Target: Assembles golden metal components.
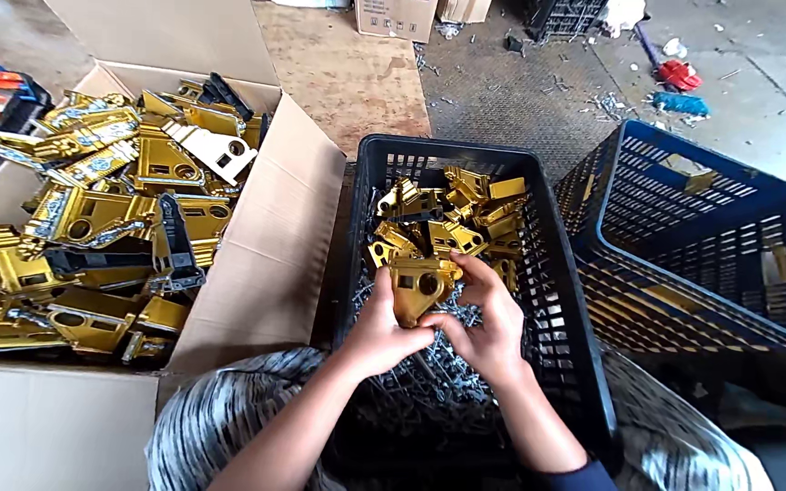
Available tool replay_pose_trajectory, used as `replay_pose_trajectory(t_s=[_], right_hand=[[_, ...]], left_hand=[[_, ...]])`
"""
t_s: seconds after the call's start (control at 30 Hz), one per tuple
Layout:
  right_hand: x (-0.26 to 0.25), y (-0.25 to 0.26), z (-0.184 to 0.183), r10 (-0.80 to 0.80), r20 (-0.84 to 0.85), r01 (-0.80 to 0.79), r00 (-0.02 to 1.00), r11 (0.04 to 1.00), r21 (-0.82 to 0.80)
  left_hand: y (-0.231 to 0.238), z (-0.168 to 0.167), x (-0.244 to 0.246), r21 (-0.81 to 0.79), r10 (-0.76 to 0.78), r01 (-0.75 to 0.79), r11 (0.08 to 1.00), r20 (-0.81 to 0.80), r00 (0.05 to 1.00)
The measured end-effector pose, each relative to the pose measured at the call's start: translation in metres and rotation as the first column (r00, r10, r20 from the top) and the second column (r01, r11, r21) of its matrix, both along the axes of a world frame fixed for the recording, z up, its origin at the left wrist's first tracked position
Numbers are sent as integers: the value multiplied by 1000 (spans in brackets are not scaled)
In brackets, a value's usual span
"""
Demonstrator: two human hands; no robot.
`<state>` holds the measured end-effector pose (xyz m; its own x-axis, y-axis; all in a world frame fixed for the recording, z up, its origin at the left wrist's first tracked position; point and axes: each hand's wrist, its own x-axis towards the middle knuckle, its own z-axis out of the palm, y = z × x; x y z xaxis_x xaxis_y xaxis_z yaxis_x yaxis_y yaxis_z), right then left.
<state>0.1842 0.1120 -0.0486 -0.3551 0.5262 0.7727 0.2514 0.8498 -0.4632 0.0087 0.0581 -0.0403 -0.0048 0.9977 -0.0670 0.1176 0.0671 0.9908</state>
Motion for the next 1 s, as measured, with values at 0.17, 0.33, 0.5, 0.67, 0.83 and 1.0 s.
replay_pose_trajectory(t_s=[0.17, 0.33, 0.5, 0.67, 0.83, 1.0], right_hand=[[-4, 3, -9, 146, -167, -204, 975, 884, -421], [-16, 8, -8, 152, -157, -212, 976, 835, -509], [-30, 14, -6, 147, -224, -259, 963, 724, -639], [-29, 56, -40, 236, -35, -149, 971, 486, -861], [-62, 32, -101, 419, 807, 588, 416, 554, -590], [-40, 39, -109, 491, 648, 432, 583, 488, -758]], left_hand=[[0, 7, -8, -127, -16, -2, 992, -142, 990], [3, -4, -16, -151, -14, 26, 988, 83, 996], [-1, -8, -16, -240, 65, 18, 971, 332, 941], [2, -8, -23, -206, 146, -43, 978, 518, 843], [8, -9, -39, -28, -33, 90, 996, 786, 617], [9, -9, -37, 12, -110, 229, 973, 901, 420]])
